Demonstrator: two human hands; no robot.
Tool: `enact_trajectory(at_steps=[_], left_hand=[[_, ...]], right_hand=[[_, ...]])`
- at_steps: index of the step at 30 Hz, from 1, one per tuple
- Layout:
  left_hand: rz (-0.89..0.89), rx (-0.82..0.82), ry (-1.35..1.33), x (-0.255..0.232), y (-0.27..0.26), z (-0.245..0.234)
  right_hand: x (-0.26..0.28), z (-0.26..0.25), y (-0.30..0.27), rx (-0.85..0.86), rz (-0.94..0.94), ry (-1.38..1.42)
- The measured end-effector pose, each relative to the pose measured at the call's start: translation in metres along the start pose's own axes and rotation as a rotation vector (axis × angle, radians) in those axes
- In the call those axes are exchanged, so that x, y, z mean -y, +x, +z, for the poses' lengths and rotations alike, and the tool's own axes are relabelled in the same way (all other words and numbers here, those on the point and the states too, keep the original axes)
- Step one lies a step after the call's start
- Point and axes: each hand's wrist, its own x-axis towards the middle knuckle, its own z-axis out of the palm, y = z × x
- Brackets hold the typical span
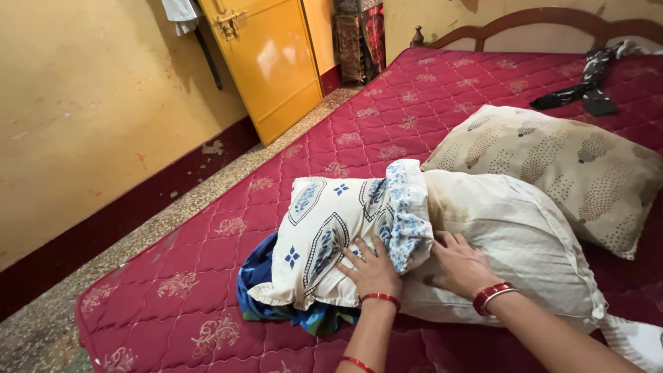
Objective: The person removes a pillowcase from a pillow, then inserts the pillow into a new pillowcase and smooths it. They repeat the process with a second pillow, handling each pillow and pillowcase by hand on a bed.
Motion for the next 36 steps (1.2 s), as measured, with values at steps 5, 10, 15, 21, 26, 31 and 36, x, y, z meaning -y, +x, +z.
enact_trajectory(at_steps=[5,10,15,21,26,31,36], left_hand=[[0.085,-0.173,-0.115,0.058,0.037,0.024],[-0.376,-0.174,-0.497,0.155,0.051,-0.001],[-0.242,-0.298,-0.463,0.149,0.031,0.019],[-0.142,-0.314,-0.42,0.155,0.017,0.037],[-0.111,-0.231,-0.417,0.151,0.008,0.039],[-0.062,-0.195,-0.282,0.141,-0.006,0.036],[-0.121,-0.12,-0.224,0.131,-0.01,0.028]], right_hand=[[-0.001,0.0,-0.004,-0.001,-0.021,-0.013],[-0.018,0.002,-0.007,-0.063,-0.068,0.139],[-0.026,0.009,-0.021,0.019,-0.016,0.087],[-0.034,0.022,-0.038,0.034,-0.18,-0.235],[-0.037,0.039,-0.047,-0.151,-0.116,-0.447],[-0.044,0.025,-0.05,-0.208,-0.13,-0.212],[-0.052,0.003,-0.064,-0.076,-0.202,-0.116]])
